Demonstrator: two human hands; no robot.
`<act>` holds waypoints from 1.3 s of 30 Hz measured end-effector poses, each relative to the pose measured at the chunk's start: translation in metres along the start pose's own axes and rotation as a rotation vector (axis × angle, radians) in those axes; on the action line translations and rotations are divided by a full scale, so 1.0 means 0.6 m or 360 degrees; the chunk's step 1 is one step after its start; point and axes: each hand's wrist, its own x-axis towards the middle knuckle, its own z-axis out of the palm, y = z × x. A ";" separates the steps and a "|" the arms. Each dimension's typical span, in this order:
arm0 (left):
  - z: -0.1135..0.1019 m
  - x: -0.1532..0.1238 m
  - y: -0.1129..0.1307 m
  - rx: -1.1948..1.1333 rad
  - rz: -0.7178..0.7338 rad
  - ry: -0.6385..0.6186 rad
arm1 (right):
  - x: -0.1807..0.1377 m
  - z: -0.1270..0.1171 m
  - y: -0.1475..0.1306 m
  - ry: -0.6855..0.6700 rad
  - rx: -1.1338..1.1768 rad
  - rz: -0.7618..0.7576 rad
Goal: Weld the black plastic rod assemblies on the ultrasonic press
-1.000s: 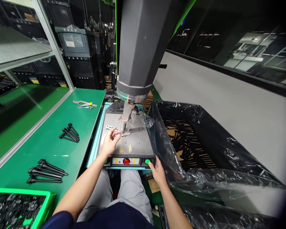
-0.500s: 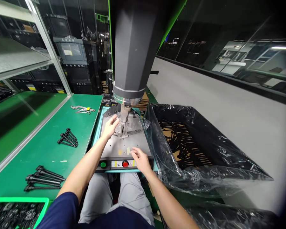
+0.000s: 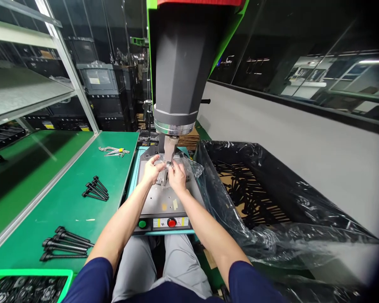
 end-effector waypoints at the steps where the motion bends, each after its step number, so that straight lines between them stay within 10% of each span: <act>1: 0.000 0.000 0.000 -0.0004 0.0000 -0.0006 | 0.012 -0.002 0.000 -0.0030 -0.0086 0.0008; 10: 0.002 0.014 -0.002 -0.0024 -0.0006 0.0040 | 0.071 -0.032 -0.020 -0.0367 -0.0376 0.0013; 24: -0.059 -0.089 -0.033 0.0330 0.0075 0.0072 | -0.074 -0.139 -0.052 -0.0658 0.1304 0.0782; 32: -0.134 -0.310 -0.078 0.0395 -0.0270 -0.0301 | -0.124 -0.065 -0.091 -0.0830 0.1152 0.0668; 39: -0.192 -0.387 -0.080 -0.0104 -0.0280 0.0393 | -0.245 0.051 -0.142 -0.1716 0.0793 0.0518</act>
